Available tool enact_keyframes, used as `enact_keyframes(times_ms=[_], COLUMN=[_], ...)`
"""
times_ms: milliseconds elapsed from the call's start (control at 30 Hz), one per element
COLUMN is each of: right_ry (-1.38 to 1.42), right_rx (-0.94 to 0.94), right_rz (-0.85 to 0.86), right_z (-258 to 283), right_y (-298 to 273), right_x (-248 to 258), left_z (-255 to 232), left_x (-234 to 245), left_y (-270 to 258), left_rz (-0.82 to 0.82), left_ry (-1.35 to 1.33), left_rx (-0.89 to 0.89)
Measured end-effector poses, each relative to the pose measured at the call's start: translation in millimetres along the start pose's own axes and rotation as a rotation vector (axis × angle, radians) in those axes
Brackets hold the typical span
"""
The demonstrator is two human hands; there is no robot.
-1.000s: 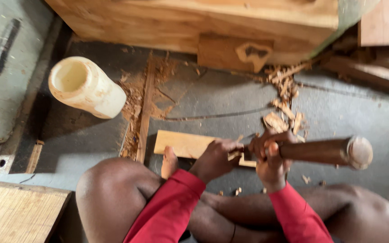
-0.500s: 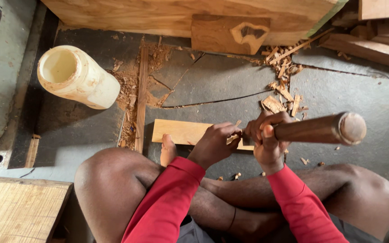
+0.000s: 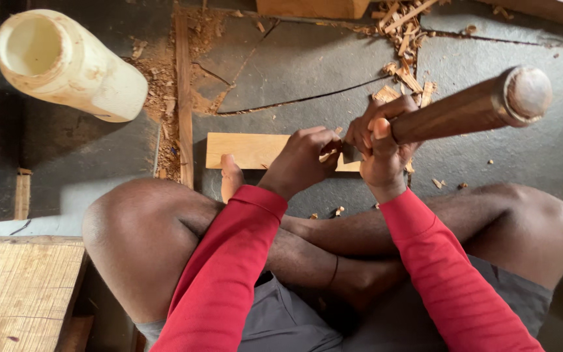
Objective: The person sits on the floor and carves a small piece of wood using a chisel and a wooden mallet. They strike the chisel repeatedly to shape the wood, then switch to using the chisel by hand for finer details. The person also moves a plastic container aside during the process.
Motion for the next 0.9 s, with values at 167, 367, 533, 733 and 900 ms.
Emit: enact_keyframes(times_ms=[167,367,533,733,900], right_ry=[-0.028,-0.042,-0.038,-0.057,-0.01], right_rx=[0.003,0.001,-0.016,0.054,0.078], right_rz=[-0.012,0.004,0.026,-0.046,-0.132], right_z=[3,0,-16,-25,4], right_y=[-3,-9,-13,-13,-3], right_x=[-2,-1,12,20,37], left_z=[0,1,-11,-5,23], left_x=[-4,-2,6,27,-20], left_y=[-2,-4,4,9,-17], left_rz=[-0.032,-0.023,-0.035,-0.152,0.272], left_ry=[-0.008,-0.023,-0.081,-0.033,0.266], left_rx=[-0.026,-0.064,-0.02,0.112,0.195])
Point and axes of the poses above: each hand's wrist, its own y-axis towards the middle knuckle, its own x-axis out of the back of the hand, z = x × y, the point moved 2 cm from there along y, towards the middle knuckle, and after that the axes turned 1 degree about z, right-handed, at the moved point
